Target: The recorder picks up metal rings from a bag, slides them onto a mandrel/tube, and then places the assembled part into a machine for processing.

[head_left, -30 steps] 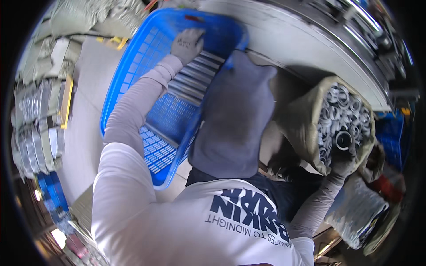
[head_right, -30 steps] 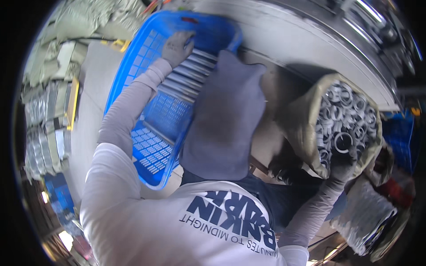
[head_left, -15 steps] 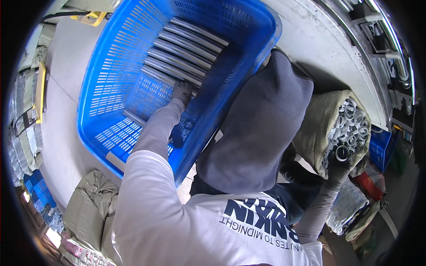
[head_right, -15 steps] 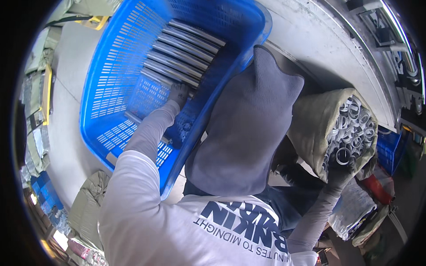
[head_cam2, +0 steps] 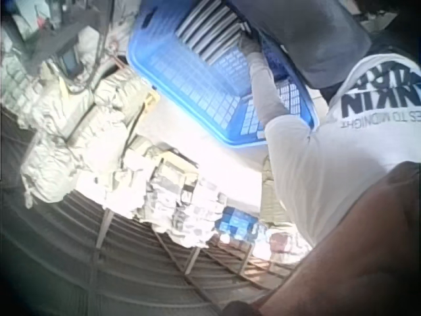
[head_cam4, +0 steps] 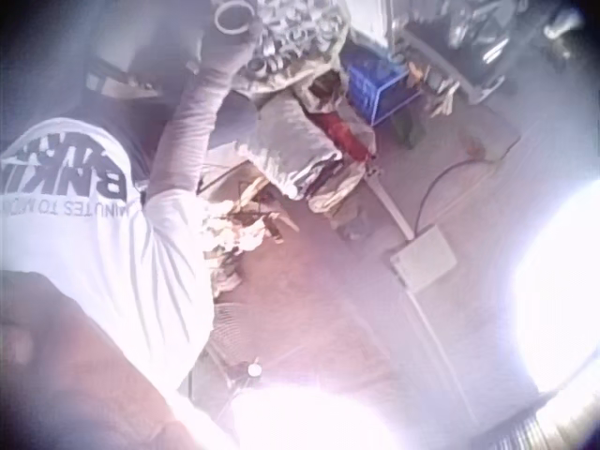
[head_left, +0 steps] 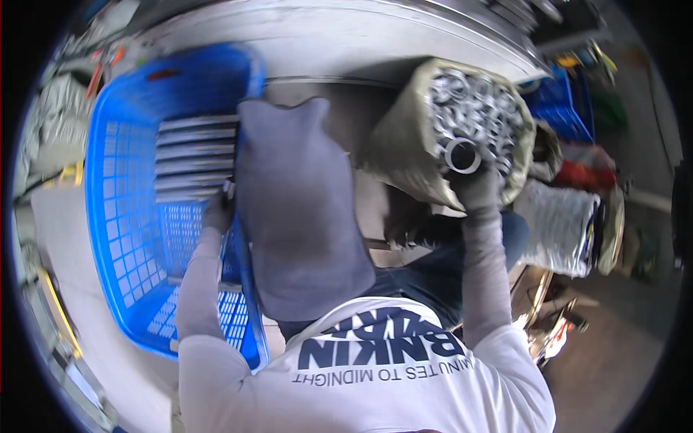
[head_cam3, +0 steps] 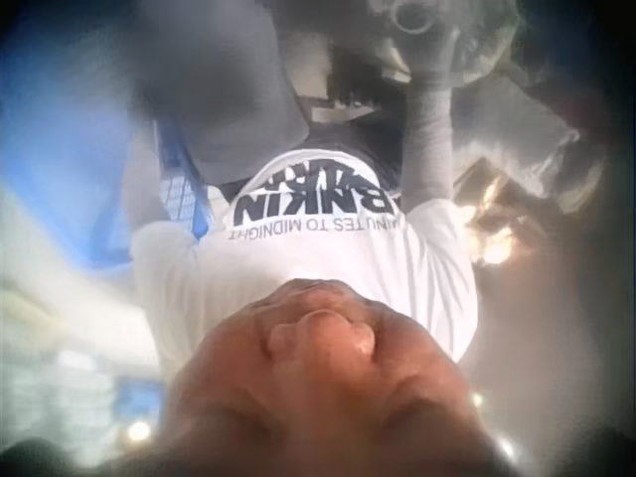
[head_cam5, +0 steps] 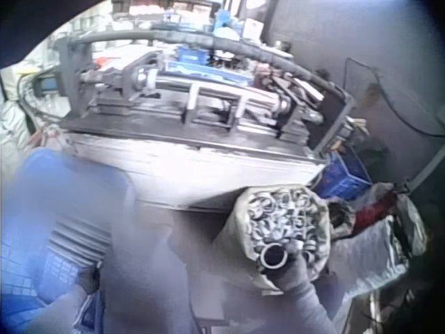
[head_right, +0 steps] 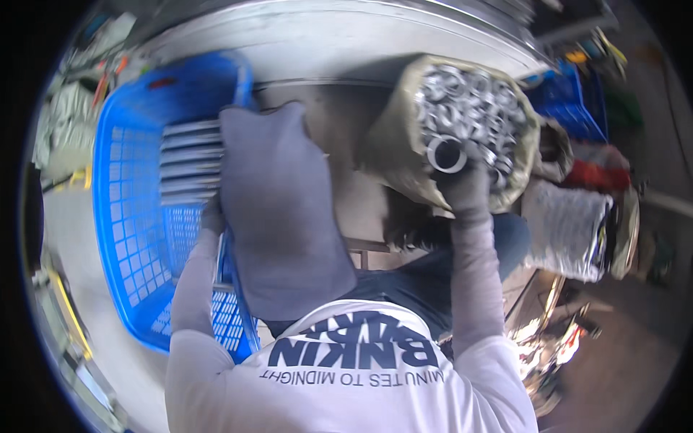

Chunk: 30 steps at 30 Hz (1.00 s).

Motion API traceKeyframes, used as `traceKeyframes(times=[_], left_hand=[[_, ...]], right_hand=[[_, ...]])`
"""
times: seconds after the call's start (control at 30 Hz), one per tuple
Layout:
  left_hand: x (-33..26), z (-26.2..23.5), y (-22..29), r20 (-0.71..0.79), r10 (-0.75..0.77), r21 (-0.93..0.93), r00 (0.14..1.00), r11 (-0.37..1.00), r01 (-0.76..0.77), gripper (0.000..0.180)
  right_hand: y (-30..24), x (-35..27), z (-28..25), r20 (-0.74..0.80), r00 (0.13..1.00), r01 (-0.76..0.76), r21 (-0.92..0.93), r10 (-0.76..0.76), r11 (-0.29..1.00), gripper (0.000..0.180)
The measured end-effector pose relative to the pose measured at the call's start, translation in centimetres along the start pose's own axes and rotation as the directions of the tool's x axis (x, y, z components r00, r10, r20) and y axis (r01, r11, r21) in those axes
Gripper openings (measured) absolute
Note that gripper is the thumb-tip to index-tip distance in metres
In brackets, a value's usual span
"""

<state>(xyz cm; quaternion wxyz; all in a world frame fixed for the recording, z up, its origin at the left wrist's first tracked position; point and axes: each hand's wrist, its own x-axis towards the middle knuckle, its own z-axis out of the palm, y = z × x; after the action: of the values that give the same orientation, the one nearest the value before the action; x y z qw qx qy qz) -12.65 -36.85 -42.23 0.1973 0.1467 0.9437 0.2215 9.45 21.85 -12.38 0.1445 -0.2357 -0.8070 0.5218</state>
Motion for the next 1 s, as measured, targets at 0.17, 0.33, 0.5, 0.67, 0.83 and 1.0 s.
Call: traceKeyframes(times=[0.17,0.33,0.5,0.67,0.83,1.0], left_hand=[[1.5,-16.9,15.6,-0.355,0.204,-0.103,0.912,0.961,-0.255,0.065],[-2.8,-26.0,28.5,-0.190,0.143,-0.004,0.971,0.989,-0.147,0.061],[-8.3,-25.9,45.1,-0.126,0.755,0.346,0.643,0.641,-0.685,0.060],[-9.5,-18.5,53.4,0.083,0.867,0.447,0.492,0.409,-0.796,0.051],[-9.0,-15.6,54.3,0.188,0.796,0.482,0.575,0.435,-0.760,0.046],[-8.8,-15.4,54.8,0.231,0.775,0.468,0.588,0.441,-0.766,0.046]], right_hand=[[1.0,-0.1,-0.1,0.331,0.930,-0.365,0.890,0.164,0.273,0.051],[0.9,-0.5,1.8,0.241,0.964,-0.265,0.892,0.112,0.365,0.057],[0.3,-1.2,2.0,0.327,0.929,-0.359,0.912,0.174,0.201,0.055],[-2.7,-2.9,2.9,0.033,0.995,0.065,0.509,-0.095,0.858,0.047],[-3.8,-3.8,2.6,-0.240,0.921,0.376,0.346,-0.307,0.860,0.032],[-4.3,-4.1,2.4,-0.212,0.960,0.228,0.208,-0.183,0.951,0.043]])
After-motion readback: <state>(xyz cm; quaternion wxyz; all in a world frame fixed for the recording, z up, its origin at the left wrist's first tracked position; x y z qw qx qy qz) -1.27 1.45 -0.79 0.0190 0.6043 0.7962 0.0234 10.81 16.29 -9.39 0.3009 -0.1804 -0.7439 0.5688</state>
